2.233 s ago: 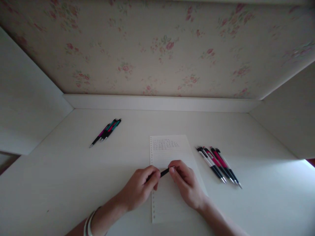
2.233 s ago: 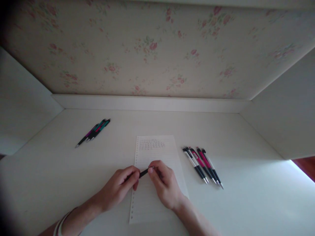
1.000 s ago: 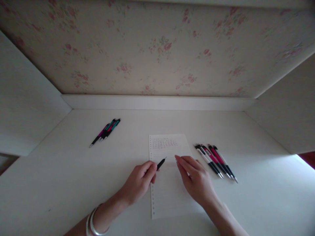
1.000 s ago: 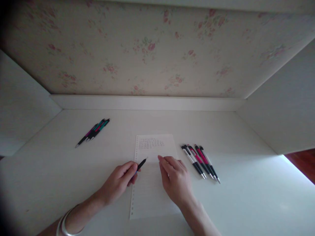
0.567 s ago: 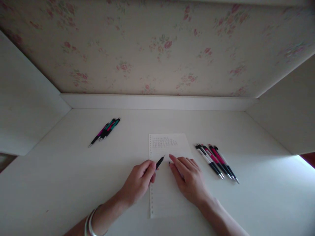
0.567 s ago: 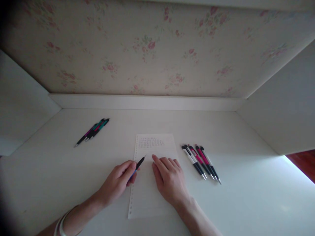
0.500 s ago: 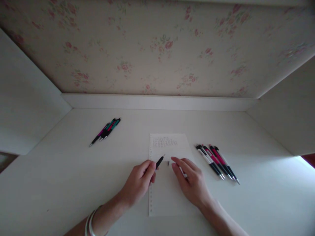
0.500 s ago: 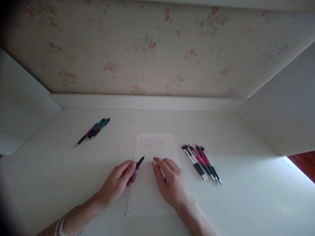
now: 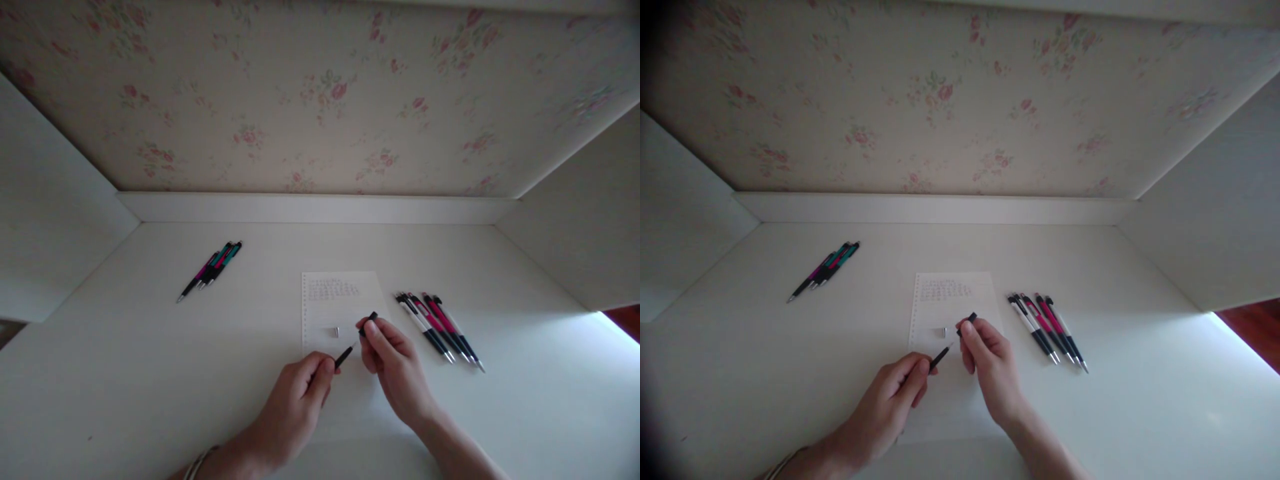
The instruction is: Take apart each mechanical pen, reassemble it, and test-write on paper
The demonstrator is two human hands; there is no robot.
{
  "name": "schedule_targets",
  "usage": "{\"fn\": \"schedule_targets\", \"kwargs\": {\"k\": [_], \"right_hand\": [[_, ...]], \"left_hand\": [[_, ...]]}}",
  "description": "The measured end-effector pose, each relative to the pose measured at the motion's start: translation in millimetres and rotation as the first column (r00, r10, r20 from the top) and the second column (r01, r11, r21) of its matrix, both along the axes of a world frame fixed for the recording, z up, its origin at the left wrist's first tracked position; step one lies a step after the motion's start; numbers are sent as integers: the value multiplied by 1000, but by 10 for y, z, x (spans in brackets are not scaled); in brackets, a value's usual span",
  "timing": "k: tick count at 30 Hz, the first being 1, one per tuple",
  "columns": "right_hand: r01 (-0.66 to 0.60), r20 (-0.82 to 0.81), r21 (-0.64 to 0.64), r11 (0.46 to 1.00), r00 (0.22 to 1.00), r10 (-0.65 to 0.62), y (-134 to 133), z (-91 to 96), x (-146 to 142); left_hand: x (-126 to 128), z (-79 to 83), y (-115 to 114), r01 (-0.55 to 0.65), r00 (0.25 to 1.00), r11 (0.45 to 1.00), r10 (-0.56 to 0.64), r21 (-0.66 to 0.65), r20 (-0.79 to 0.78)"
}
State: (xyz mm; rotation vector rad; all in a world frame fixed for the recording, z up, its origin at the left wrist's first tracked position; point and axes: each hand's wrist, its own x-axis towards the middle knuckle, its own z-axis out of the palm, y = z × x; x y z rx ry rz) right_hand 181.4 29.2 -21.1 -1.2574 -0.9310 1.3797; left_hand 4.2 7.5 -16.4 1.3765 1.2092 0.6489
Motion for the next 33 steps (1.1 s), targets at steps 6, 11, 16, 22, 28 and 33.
{"fn": "schedule_targets", "kwargs": {"k": [6,11,16,22,28,33], "right_hand": [[27,410,193,981,906,-105,85,13,155],[-298,852,261,918,519,-74,69,-67,143],[-381,931,217,899,358,-73,65,-121,103],[-209,756,295,932,647,-95,34,-22,118],[-306,547,95,947,811,207,-123,84,-51],[-240,435,84,967,882,181,-176,-20,-116]], "left_hand": [[-20,8,-8,7,999,1000,-6,-30,36],[-31,11,-4,12,996,999,-8,-38,93],[-35,44,10,28,996,999,-27,-18,80],[-35,23,25,3,1000,1000,-2,-12,29],[-3,-71,-13,6,997,997,-12,83,77],[5,-73,-24,7,999,995,-10,100,31]]}}
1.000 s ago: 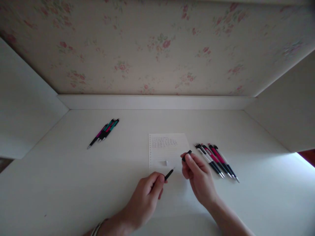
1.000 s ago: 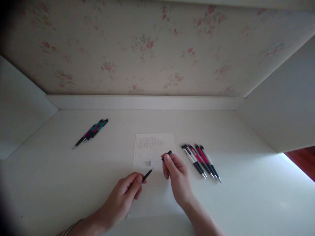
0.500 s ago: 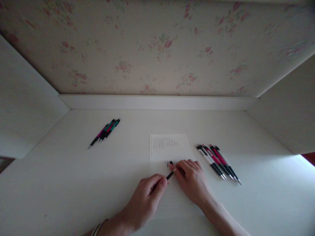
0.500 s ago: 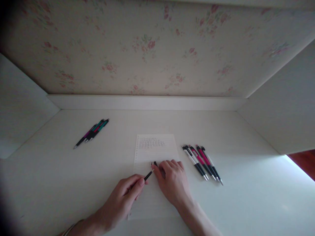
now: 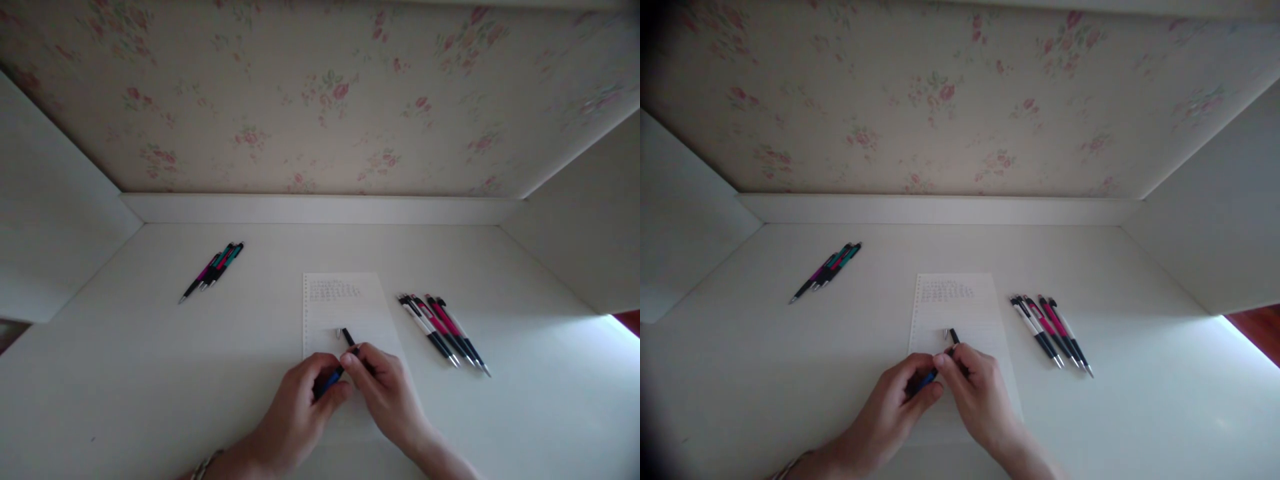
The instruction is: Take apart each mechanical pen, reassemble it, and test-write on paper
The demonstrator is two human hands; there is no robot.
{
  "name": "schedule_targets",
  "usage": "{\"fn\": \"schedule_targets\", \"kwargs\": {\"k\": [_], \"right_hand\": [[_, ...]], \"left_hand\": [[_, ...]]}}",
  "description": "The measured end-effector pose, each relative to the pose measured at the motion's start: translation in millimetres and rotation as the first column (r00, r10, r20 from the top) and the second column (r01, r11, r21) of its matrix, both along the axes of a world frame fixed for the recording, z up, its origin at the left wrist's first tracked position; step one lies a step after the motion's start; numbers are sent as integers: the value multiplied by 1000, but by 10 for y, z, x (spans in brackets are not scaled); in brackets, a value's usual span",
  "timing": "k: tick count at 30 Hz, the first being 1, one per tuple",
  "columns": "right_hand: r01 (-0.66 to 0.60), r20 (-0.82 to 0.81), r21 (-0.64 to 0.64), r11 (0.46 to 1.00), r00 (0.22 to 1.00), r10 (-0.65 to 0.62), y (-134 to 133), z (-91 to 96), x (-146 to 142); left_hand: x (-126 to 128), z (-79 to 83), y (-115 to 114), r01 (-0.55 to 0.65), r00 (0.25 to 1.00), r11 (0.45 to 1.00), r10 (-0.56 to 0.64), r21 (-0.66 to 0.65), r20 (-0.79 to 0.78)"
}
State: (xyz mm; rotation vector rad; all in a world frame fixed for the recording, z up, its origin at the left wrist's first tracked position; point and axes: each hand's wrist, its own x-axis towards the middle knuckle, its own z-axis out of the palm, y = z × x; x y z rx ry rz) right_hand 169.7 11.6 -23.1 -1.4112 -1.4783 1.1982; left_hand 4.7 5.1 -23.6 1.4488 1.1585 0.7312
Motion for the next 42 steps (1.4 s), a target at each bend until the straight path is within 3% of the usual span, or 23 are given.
{"fn": "schedule_targets", "kwargs": {"k": [3,6,16,23,26,30,37,42], "right_hand": [[54,-129,-70,996,990,-63,4,-55,28],[18,-231,-111,994,972,-43,-4,-74,43],[-41,-356,-134,990,934,-9,-3,-9,56],[-11,-499,-112,994,865,-47,68,38,27],[20,-465,-124,992,882,-76,82,19,34],[-50,-453,-153,987,891,-25,53,27,76],[-29,-580,-127,991,813,-50,45,33,45],[-58,-625,-224,973,774,-98,55,-5,78]], "left_hand": [[-15,37,12,13,1000,1000,-13,-11,-27],[-29,75,14,52,998,997,-53,-61,-16],[-35,61,10,122,988,971,-99,-208,118],[-34,20,-21,111,993,987,-105,-118,57],[-28,10,-17,110,994,986,-106,-123,38],[-24,8,1,112,992,984,-104,-139,67],[-32,-42,-13,122,991,988,-116,-95,71],[-32,-48,-8,127,990,987,-120,-101,69]]}}
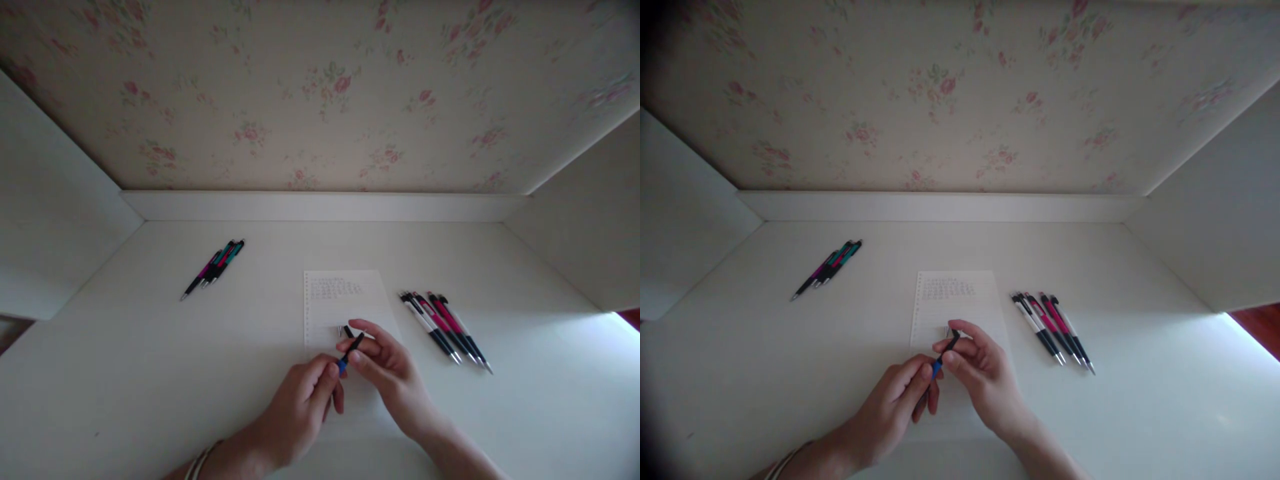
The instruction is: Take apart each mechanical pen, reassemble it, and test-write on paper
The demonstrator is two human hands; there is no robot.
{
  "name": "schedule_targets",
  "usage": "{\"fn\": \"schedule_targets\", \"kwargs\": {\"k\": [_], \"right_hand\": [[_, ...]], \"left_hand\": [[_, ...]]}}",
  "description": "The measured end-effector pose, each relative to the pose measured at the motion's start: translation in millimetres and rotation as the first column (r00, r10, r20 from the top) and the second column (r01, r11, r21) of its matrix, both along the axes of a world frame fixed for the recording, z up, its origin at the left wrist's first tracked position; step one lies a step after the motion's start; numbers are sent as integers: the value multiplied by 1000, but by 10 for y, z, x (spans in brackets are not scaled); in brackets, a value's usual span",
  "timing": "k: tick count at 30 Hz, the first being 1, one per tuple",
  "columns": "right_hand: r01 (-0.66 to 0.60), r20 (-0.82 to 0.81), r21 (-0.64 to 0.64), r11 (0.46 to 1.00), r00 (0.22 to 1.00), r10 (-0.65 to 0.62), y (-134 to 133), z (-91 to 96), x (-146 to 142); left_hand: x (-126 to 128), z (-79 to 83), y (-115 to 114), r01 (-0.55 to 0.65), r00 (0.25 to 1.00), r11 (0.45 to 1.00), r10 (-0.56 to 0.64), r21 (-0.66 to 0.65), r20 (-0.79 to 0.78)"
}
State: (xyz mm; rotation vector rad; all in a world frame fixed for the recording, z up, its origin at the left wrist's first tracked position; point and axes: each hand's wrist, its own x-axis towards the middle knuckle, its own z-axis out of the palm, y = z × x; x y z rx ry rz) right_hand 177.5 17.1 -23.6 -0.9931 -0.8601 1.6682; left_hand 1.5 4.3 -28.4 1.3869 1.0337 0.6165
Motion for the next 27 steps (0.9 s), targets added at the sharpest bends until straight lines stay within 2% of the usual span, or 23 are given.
{"fn": "schedule_targets", "kwargs": {"k": [4,9,15,21,27], "right_hand": [[-37,-52,5,999,998,37,-26,8,5],[59,-21,117,991,998,-57,13,-4,-28],[32,-41,52,998,999,-30,7,3,4],[61,-45,135,989,997,-55,9,19,-34],[25,-66,93,995,998,-19,15,-5,-8]], "left_hand": [[-5,17,-3,-3,1000,1000,3,3,4],[-13,18,-12,2,1000,1000,-2,5,-2],[-7,3,-4,-10,1000,1000,10,-11,13],[-10,-3,-7,8,1000,1000,-8,3,-11],[-19,6,-13,4,1000,1000,-4,-2,-10]]}}
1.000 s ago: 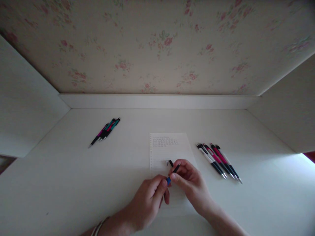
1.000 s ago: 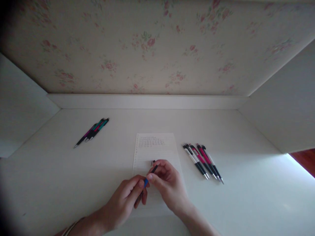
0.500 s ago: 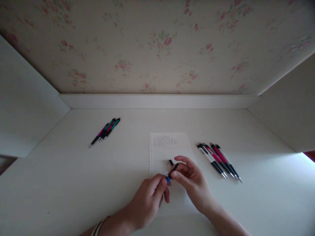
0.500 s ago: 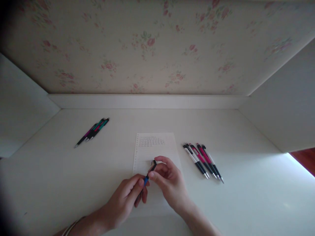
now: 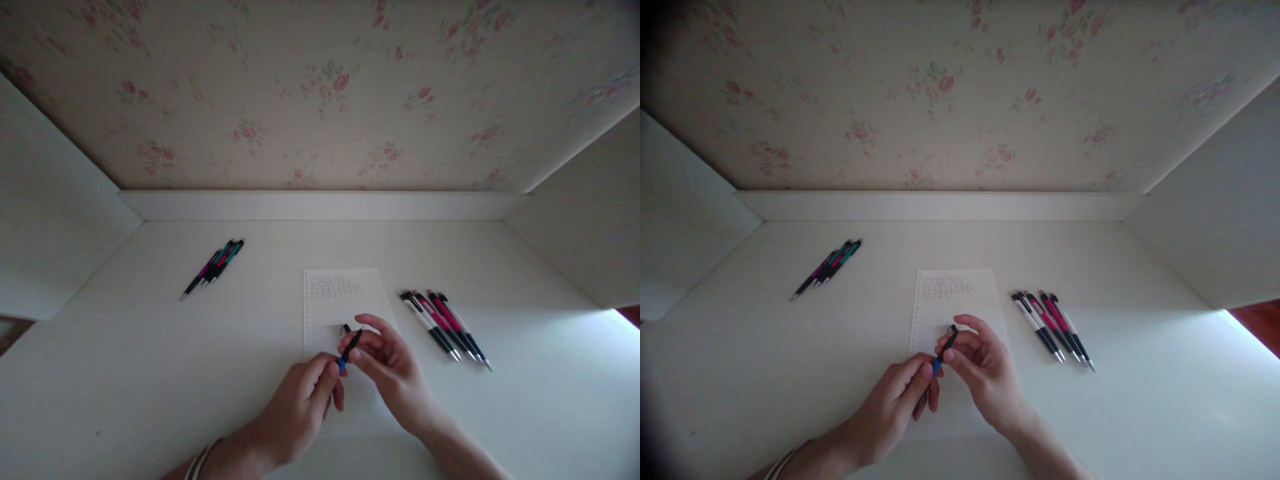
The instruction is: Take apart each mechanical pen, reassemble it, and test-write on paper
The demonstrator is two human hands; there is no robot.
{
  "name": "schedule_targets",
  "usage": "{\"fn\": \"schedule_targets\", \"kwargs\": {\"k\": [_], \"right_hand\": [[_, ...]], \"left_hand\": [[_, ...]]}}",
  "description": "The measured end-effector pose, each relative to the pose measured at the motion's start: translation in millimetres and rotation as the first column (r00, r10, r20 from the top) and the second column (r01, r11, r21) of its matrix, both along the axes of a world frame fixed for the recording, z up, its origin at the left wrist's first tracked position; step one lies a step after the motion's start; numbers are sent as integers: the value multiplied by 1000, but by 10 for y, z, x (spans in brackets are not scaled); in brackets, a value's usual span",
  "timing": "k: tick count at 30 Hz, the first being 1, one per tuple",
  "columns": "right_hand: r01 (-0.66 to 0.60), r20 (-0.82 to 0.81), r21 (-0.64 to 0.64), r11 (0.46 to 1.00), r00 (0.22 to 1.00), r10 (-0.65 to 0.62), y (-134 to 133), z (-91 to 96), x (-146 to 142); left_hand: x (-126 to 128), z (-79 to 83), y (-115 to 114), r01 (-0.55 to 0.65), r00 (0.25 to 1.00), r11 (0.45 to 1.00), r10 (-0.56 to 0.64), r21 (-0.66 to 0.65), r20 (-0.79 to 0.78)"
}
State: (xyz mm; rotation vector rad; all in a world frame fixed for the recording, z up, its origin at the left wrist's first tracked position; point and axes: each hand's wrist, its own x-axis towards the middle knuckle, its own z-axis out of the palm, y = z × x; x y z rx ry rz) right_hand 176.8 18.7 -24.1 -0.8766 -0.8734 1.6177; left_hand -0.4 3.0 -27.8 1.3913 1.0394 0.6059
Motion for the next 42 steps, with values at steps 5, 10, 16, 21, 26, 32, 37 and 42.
{"fn": "schedule_targets", "kwargs": {"k": [5,10,16,21,26,32,37,42], "right_hand": [[15,15,24,1000,1000,-15,-14,9,-5],[42,43,26,999,998,-43,22,15,-33],[2,-1,-47,999,1000,-2,-16,15,7],[13,4,-35,999,1000,-13,-18,27,3],[92,69,-4,996,993,-91,28,24,-27],[7,-31,-77,997,999,-10,-15,20,22],[35,52,21,999,998,-36,-15,51,-8],[44,46,-3,999,998,-43,13,48,-8]], "left_hand": [[-3,1,11,19,1000,1000,-19,1,-12],[-7,0,4,21,998,999,-19,25,-52],[-4,17,10,17,999,1000,-16,20,-45],[-1,36,14,27,998,999,-25,38,-52],[-6,40,3,34,998,999,-32,41,-59],[-7,21,3,20,999,999,-18,33,-48],[-8,15,5,28,998,999,-26,35,-54],[-9,26,10,22,999,999,-21,35,-45]]}}
